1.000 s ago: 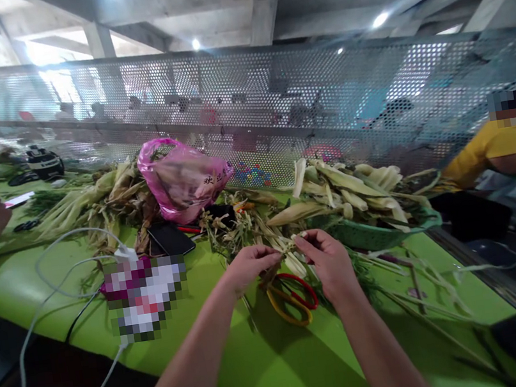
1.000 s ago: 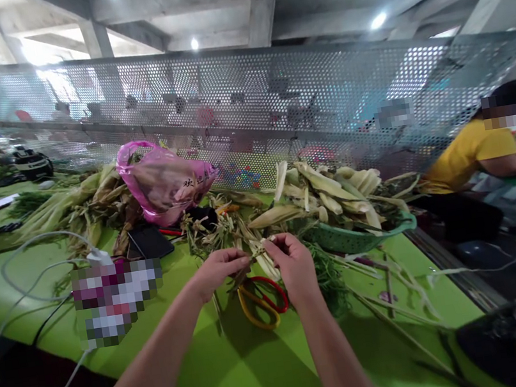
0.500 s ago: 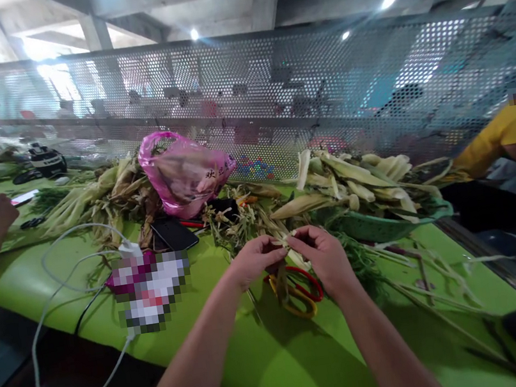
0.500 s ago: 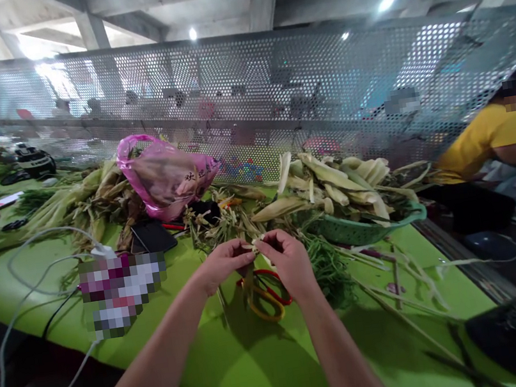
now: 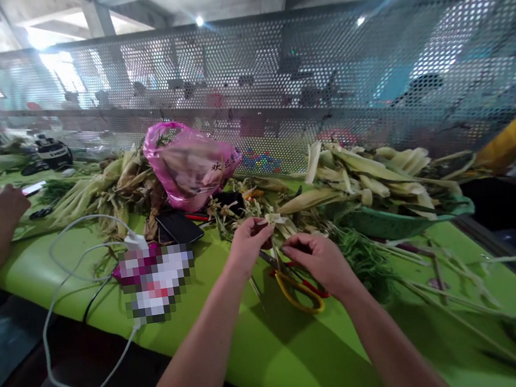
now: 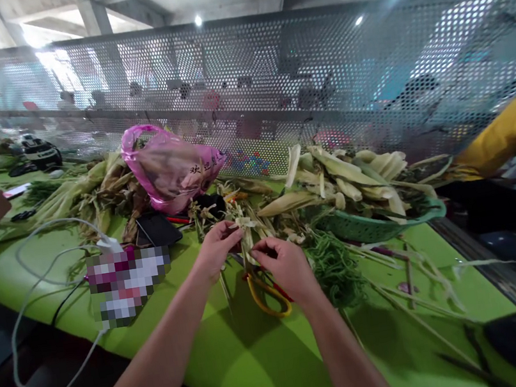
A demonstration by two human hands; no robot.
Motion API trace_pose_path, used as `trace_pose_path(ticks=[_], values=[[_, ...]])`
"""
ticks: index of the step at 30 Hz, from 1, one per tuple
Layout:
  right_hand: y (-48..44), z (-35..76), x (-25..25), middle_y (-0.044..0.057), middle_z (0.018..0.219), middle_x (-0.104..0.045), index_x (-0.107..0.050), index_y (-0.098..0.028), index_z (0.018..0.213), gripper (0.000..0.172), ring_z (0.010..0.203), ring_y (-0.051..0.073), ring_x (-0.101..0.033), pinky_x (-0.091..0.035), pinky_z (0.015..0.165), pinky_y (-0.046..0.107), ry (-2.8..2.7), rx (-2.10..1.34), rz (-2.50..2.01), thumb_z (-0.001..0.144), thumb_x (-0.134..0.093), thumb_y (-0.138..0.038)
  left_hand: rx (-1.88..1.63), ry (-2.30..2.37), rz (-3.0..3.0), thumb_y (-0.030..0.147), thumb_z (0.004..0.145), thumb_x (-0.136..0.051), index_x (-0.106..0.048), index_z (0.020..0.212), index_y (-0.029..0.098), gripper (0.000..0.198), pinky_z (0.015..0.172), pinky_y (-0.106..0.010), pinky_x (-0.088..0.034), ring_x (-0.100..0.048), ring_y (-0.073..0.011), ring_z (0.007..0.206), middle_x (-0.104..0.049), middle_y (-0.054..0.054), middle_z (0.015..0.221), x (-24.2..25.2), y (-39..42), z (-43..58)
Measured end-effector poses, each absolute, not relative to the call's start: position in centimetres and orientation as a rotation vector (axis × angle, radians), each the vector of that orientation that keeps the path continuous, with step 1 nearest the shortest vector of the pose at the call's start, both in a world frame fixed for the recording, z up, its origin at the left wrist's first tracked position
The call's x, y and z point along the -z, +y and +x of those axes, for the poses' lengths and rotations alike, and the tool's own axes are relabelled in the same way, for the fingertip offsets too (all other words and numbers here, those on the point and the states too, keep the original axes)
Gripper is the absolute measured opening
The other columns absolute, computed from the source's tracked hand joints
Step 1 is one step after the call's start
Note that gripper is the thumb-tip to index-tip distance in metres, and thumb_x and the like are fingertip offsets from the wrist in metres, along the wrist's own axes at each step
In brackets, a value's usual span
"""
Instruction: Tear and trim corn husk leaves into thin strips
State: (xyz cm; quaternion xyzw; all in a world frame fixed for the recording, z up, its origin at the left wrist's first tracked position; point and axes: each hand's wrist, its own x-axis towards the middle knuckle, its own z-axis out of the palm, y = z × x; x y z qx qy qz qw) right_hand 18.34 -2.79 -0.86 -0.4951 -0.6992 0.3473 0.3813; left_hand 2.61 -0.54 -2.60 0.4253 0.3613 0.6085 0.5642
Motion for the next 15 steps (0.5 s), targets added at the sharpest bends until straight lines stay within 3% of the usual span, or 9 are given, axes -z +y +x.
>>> trace_pose_path(ticks=[9,15], values=[[-2.01,19.24,1.39,0.004,0.076,-0.067,-0.064,-0.019,0.083,0.023,0.071,0.021,-0.058,-0.043,0.069,0.031,-1.894,-0.563,-1.346,0.085,-0.053,-0.04,-1.31,0.79,0.88,0.037,0.062,-0.078,-0.055,0.081,0.015,0.037,0.051,-0.021,-0.044,-0.052,-0.0072,0.048,-0.056,0.005,0.06,2.65,-0.76,2.57],[-2.3,18.89,1.06,0.008,0.102,-0.063,-0.064,-0.022,0.096,0.018,0.091,0.023,-0.058,-0.045,0.082,0.035,-1.837,-0.327,-1.128,0.084,-0.06,-0.033,-1.379,0.893,0.904,0.036,0.066,-0.076,-0.054,0.08,0.015,0.033,0.051,-0.022,-0.046,-0.053,-0.0079,0.047,-0.057,0.004,0.059,2.46,-0.82,2.74]])
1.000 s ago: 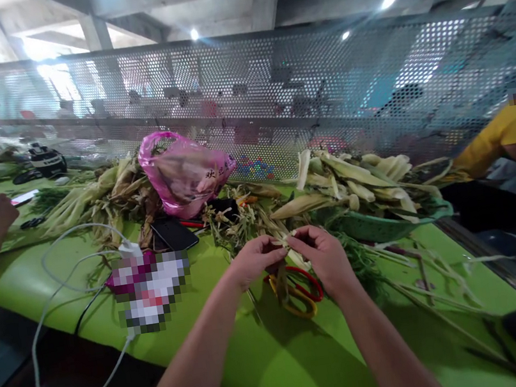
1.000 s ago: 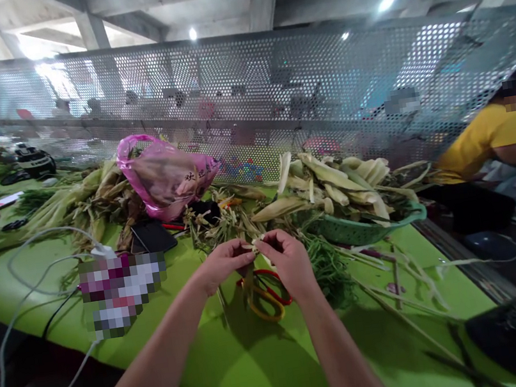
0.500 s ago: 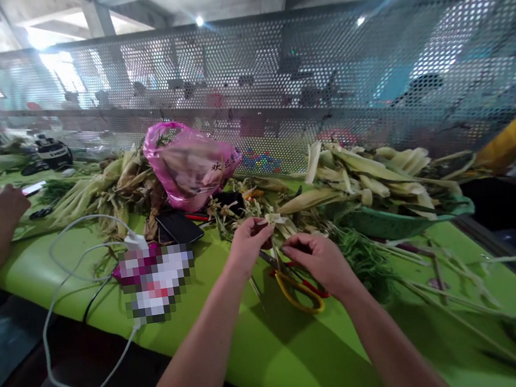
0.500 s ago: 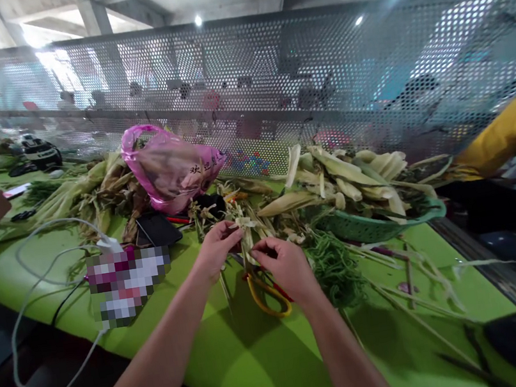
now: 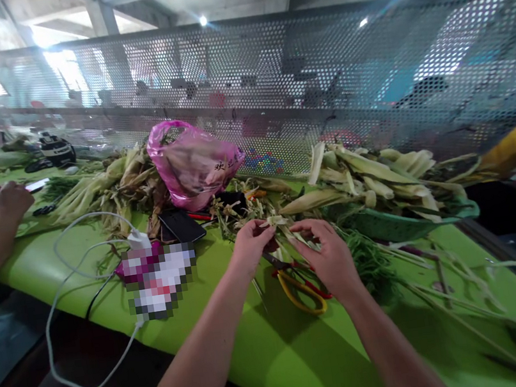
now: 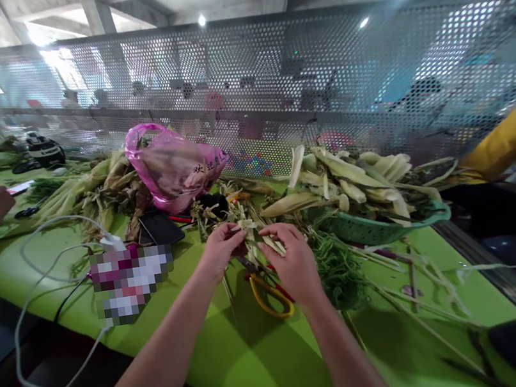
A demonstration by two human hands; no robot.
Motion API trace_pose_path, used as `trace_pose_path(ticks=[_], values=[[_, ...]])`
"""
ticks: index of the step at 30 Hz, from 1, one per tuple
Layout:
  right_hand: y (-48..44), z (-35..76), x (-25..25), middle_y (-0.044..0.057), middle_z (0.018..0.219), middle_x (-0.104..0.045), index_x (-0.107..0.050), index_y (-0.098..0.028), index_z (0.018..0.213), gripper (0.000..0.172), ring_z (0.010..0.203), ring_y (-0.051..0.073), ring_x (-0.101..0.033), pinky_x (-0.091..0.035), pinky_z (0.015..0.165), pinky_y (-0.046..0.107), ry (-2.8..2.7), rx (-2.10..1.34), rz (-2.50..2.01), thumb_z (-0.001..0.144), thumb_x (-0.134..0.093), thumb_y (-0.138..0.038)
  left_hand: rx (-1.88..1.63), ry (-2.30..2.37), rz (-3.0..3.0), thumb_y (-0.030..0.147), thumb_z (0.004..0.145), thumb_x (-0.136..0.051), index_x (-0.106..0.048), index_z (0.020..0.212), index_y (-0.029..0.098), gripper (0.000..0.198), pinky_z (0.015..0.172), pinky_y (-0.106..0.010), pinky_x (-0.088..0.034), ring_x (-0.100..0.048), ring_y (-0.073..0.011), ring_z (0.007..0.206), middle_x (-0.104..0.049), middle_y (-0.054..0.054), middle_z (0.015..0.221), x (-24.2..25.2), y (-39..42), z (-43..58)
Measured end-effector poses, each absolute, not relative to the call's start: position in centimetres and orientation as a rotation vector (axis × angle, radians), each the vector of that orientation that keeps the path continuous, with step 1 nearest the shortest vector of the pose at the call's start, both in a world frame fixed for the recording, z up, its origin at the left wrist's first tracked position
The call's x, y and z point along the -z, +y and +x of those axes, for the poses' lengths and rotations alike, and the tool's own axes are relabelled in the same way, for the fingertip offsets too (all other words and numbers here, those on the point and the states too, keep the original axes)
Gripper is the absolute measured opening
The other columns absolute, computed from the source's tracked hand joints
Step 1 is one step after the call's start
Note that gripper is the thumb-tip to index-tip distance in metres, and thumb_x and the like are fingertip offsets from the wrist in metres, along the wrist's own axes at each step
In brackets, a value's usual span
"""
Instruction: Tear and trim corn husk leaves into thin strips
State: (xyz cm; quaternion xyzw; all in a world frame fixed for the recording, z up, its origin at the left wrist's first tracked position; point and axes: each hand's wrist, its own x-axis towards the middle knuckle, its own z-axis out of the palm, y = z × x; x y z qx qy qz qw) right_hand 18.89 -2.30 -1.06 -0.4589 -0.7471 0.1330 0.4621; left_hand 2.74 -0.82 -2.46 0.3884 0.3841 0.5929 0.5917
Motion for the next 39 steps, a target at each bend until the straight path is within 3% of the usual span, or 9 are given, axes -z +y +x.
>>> trace_pose_path(ticks=[6,13,18,22,27,31,36,39], values=[[-2.7,18.2,0.8,0.007,0.095,-0.061,-0.065,-0.022,0.077,0.014,0.097,0.024,-0.057,-0.042,0.089,0.038,-1.927,-0.251,-1.083,0.082,-0.065,-0.036,-1.438,1.014,0.917,0.028,0.07,-0.072,-0.053,0.079,0.016,0.024,0.049,-0.021,-0.043,-0.055,-0.0086,0.048,-0.057,0.004,0.061,1.8,-1.0,2.8],[-3.0,17.6,1.5,0.008,0.097,-0.062,-0.065,-0.022,0.078,0.003,0.094,0.024,-0.056,-0.042,0.087,0.04,-2.005,0.027,-1.109,0.08,-0.065,-0.024,-1.503,1.071,0.902,0.021,0.073,-0.067,-0.051,0.077,0.016,0.017,0.05,-0.021,-0.043,-0.056,-0.0088,0.049,-0.056,0.005,0.063,2.0,-0.8,2.9],[-3.5,17.0,1.4,0.007,0.098,-0.064,-0.067,-0.024,0.081,0.004,0.094,0.025,-0.057,-0.043,0.087,0.04,-2.016,0.054,-1.076,0.082,-0.063,-0.022,-1.516,1.136,0.93,0.019,0.073,-0.065,-0.05,0.077,0.017,0.015,0.047,-0.02,-0.04,-0.056,-0.0095,0.05,-0.056,0.004,0.063,2.0,-0.9,2.9],[-3.6,16.9,1.2,0.007,0.097,-0.064,-0.068,-0.024,0.082,0.005,0.094,0.024,-0.057,-0.044,0.087,0.039,-2.029,-0.09,-1.038,0.082,-0.064,-0.027,-1.532,1.058,0.862,0.023,0.07,-0.069,-0.051,0.076,0.017,0.02,0.051,-0.021,-0.042,-0.052,-0.0077,0.049,-0.055,0.005,0.059,2.1,-0.8,2.9],[-3.3,17.3,1.0,0.007,0.094,-0.063,-0.065,-0.022,0.081,0.018,0.091,0.023,-0.059,-0.045,0.084,0.036,-1.791,-0.448,-1.089,0.085,-0.06,-0.038,-1.488,0.892,0.741,0.029,0.066,-0.074,-0.049,0.079,0.017,0.03,0.057,-0.024,-0.049,-0.055,-0.0075,0.05,-0.055,0.005,0.063,2.2,-0.8,2.8],[-2.9,17.4,1.5,0.002,0.075,-0.063,-0.063,-0.02,0.083,0.029,0.067,0.018,-0.056,-0.046,0.062,0.03,-1.523,-0.868,-1.128,0.072,-0.072,-0.045,-1.462,0.859,0.721,0.034,0.063,-0.077,-0.048,0.08,0.018,0.037,0.058,-0.025,-0.051,-0.058,-0.0088,0.052,-0.055,0.005,0.065,2.2,-1.0,2.8],[-2.8,17.2,1.7,0.0,0.073,-0.061,-0.061,-0.02,0.086,0.038,0.062,0.016,-0.058,-0.051,0.062,0.031,-1.304,-1.157,-1.071,0.063,-0.079,-0.044,-1.438,0.848,0.721,0.035,0.061,-0.078,-0.048,0.079,0.017,0.04,0.057,-0.024,-0.051,-0.058,-0.0088,0.053,-0.057,0.004,0.066,2.0,-1.3,2.9],[-2.7,17.2,1.8,0.001,0.075,-0.062,-0.061,-0.02,0.086,0.041,0.064,0.016,-0.059,-0.052,0.063,0.031,-1.305,-1.152,-1.062,0.06,-0.081,-0.043,-1.435,0.87,0.73,0.034,0.063,-0.077,-0.048,0.079,0.017,0.038,0.056,-0.023,-0.05,-0.057,-0.0087,0.055,-0.056,0.004,0.065,1.8,-1.4,2.9]])
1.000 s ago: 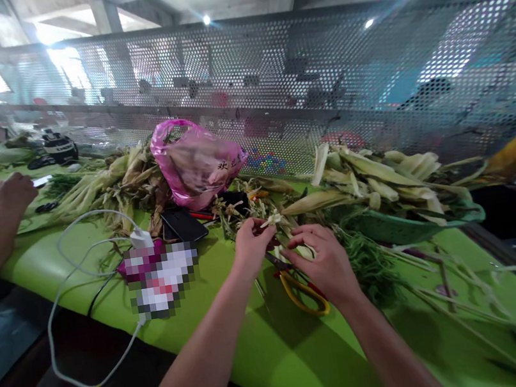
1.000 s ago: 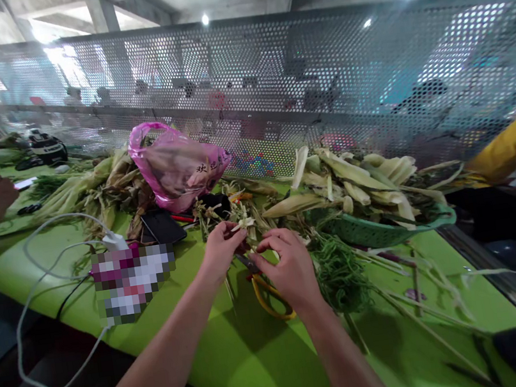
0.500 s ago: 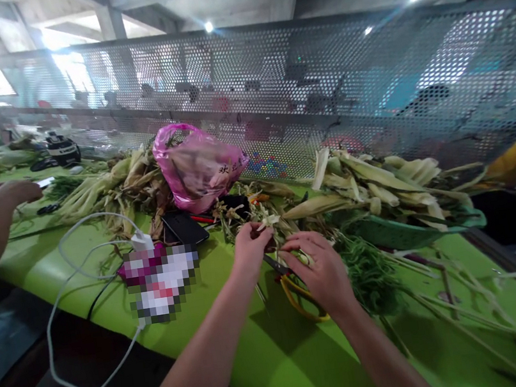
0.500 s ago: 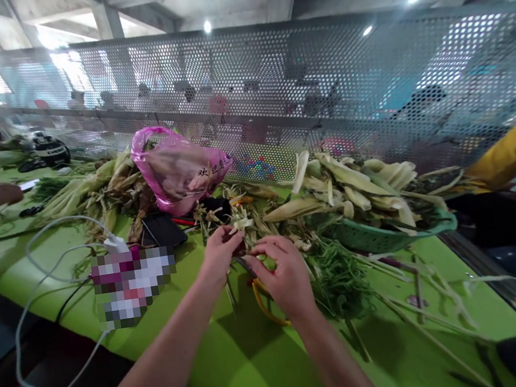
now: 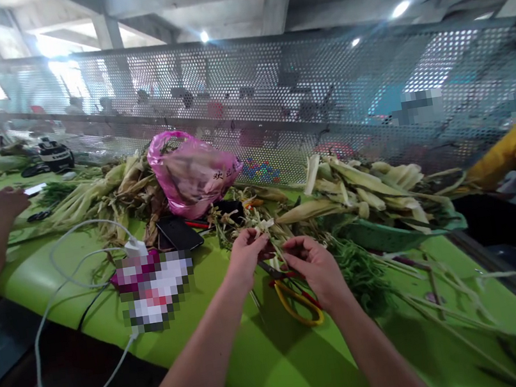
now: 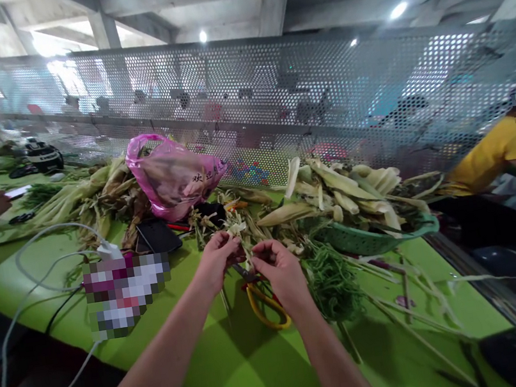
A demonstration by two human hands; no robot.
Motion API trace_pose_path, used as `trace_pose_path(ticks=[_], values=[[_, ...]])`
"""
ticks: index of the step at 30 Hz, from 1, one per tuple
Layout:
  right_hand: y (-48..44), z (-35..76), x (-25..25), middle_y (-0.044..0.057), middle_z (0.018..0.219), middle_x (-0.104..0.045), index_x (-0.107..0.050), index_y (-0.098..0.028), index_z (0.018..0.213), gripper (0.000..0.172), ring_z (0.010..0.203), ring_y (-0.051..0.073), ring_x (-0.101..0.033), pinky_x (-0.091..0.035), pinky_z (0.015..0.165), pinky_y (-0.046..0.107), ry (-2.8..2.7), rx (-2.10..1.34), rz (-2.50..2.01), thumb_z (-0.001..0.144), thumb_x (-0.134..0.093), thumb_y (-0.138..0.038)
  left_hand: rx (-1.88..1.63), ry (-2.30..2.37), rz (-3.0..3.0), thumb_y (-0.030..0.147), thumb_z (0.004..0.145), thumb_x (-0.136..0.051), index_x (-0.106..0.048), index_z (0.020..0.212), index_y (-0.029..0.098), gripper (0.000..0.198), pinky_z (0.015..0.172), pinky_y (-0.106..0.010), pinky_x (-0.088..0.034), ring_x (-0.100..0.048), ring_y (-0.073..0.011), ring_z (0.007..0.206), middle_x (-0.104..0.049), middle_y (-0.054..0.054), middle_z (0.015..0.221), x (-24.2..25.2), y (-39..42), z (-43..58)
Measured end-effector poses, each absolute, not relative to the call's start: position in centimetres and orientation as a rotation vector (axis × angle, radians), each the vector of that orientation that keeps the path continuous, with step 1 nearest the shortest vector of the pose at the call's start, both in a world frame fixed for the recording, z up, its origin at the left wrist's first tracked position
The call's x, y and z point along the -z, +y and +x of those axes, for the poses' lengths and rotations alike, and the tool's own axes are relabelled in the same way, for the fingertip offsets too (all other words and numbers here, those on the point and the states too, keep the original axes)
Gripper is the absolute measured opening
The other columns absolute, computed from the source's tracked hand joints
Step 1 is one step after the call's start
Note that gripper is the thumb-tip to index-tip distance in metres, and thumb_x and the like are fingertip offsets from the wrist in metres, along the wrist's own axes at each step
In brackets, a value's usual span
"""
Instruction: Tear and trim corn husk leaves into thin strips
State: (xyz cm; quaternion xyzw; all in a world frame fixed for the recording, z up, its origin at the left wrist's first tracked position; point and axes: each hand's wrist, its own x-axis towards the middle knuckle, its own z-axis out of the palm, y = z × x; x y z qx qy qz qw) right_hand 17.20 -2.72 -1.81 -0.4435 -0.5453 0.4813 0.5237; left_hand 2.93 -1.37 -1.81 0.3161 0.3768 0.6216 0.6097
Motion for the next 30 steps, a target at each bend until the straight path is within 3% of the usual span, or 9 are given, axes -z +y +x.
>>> trace_pose_path(ticks=[6,15,20,30], values=[[-2.6,17.4,1.8,0.002,0.077,-0.064,-0.06,-0.019,0.087,0.042,0.069,0.018,-0.06,-0.053,0.061,0.031,-1.36,-1.076,-1.094,0.06,-0.08,-0.045,-1.371,0.865,0.885,0.029,0.061,-0.08,-0.05,0.09,0.017,0.044,0.051,-0.019,-0.043,-0.057,-0.0086,0.058,-0.056,0.004,0.069,1.9,-1.4,3.0],[-2.5,17.7,1.8,0.001,0.079,-0.063,-0.061,-0.02,0.086,0.035,0.066,0.015,-0.059,-0.054,0.062,0.031,-1.374,-1.034,-1.108,0.063,-0.079,-0.039,-1.316,0.841,0.907,0.016,0.06,-0.077,-0.05,0.086,0.015,0.037,0.06,-0.024,-0.049,-0.054,-0.0081,0.054,-0.055,0.006,0.061,2.3,-0.7,2.9],[-2.4,17.9,2.0,0.002,0.081,-0.066,-0.063,-0.019,0.092,0.033,0.071,0.017,-0.06,-0.054,0.064,0.03,-1.386,-1.085,-1.114,0.068,-0.076,-0.038,-1.297,0.854,0.996,0.01,0.06,-0.073,-0.055,0.082,0.013,0.028,0.06,-0.022,-0.046,-0.054,-0.0081,0.058,-0.059,0.002,0.066,2.7,-0.5,2.9],[-1.9,18.2,2.4,0.0,0.066,-0.065,-0.064,-0.018,0.079,0.034,0.056,0.014,-0.056,-0.048,0.054,0.026,-1.218,-1.29,-1.122,0.063,-0.08,-0.043,-1.223,0.835,1.073,0.017,0.069,-0.066,-0.06,0.095,0.013,0.028,0.056,-0.021,-0.042,-0.057,-0.0109,0.065,-0.063,-0.002,0.077,2.4,-1.1,2.5]])
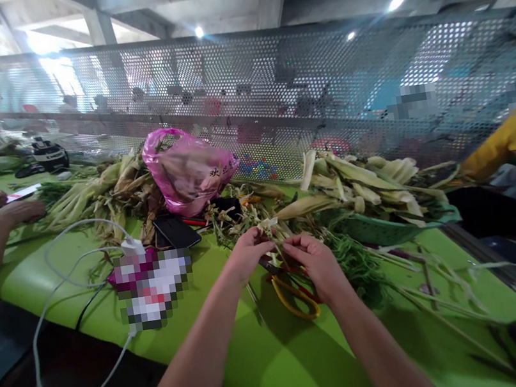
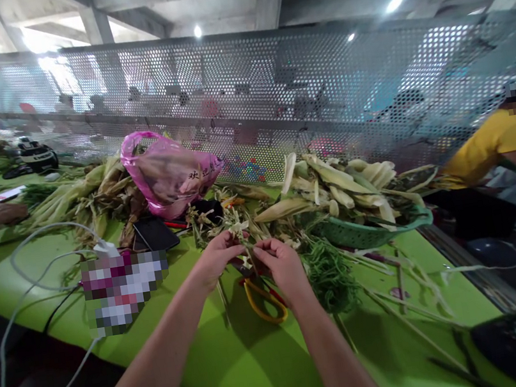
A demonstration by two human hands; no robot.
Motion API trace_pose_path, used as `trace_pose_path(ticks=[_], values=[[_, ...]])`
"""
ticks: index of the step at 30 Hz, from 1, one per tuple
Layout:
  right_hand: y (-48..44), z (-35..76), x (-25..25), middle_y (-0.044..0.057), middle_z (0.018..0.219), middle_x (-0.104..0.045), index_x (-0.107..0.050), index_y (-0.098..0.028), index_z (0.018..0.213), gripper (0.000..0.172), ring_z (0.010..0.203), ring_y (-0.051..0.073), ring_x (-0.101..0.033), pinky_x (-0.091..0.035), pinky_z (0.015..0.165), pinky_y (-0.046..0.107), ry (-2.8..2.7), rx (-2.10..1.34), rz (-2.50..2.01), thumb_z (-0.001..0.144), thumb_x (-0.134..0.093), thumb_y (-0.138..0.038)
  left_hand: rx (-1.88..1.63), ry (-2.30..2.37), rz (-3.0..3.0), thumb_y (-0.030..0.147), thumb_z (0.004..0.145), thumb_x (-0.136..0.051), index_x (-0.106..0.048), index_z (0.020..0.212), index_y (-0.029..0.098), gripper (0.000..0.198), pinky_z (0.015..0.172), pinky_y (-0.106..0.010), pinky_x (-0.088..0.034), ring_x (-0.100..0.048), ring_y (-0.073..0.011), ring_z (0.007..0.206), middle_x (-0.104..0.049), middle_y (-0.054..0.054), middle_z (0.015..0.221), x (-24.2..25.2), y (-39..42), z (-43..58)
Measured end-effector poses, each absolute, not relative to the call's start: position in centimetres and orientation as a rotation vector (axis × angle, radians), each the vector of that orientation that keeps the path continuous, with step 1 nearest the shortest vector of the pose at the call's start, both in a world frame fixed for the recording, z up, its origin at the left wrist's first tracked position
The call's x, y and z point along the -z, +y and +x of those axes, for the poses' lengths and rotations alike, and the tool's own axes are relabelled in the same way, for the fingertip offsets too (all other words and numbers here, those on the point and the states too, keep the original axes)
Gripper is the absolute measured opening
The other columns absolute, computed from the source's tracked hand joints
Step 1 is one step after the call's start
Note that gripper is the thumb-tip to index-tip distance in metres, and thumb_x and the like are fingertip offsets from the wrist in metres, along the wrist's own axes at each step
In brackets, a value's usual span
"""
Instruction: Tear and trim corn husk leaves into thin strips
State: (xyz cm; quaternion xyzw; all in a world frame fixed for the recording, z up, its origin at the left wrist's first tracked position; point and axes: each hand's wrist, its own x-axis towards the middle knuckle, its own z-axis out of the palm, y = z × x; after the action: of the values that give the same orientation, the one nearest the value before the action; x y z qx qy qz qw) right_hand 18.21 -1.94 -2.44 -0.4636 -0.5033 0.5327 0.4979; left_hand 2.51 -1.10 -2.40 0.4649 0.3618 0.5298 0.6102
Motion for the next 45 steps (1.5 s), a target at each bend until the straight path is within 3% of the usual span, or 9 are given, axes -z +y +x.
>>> trace_pose_path(ticks=[13,22,29,45], values=[[-2.2,18.2,2.1,-0.001,0.067,-0.06,-0.064,-0.018,0.074,0.032,0.061,0.014,-0.054,-0.046,0.057,0.026,-1.253,-1.171,-1.141,0.061,-0.081,-0.043,-1.22,0.788,1.014,0.023,0.062,-0.076,-0.057,0.087,0.011,0.033,0.057,-0.022,-0.042,-0.052,-0.0083,0.055,-0.059,0.001,0.066,2.3,-1.0,2.6],[-2.3,17.8,2.1,-0.004,0.066,-0.058,-0.057,-0.02,0.079,0.037,0.049,0.008,-0.044,-0.04,0.048,0.022,-1.172,-1.259,-1.144,0.062,-0.081,-0.042,-1.362,0.867,1.016,0.021,0.062,-0.074,-0.054,0.083,0.014,0.03,0.059,-0.023,-0.043,-0.052,-0.0087,0.059,-0.058,0.002,0.069,3.5,0.0,2.8],[-2.5,17.4,2.3,-0.003,0.074,-0.064,-0.056,-0.022,0.092,0.048,0.064,0.013,-0.059,-0.045,0.058,0.024,-1.157,-1.334,-1.123,0.055,-0.086,-0.031,-1.383,0.91,1.011,0.019,0.066,-0.068,-0.053,0.082,0.015,0.023,0.055,-0.022,-0.043,-0.053,-0.0091,0.057,-0.056,0.002,0.068,3.2,-0.3,2.8],[-1.8,18.5,2.6,0.0,0.08,-0.063,-0.058,-0.021,0.099,0.043,0.074,0.017,-0.058,-0.049,0.065,0.03,-1.306,-1.19,-1.155,0.063,-0.079,-0.03,-1.327,0.829,0.931,0.015,0.066,-0.067,-0.06,0.09,0.011,0.025,0.058,-0.022,-0.045,-0.054,-0.0087,0.058,-0.06,0.0,0.07,2.8,-0.4,2.6]])
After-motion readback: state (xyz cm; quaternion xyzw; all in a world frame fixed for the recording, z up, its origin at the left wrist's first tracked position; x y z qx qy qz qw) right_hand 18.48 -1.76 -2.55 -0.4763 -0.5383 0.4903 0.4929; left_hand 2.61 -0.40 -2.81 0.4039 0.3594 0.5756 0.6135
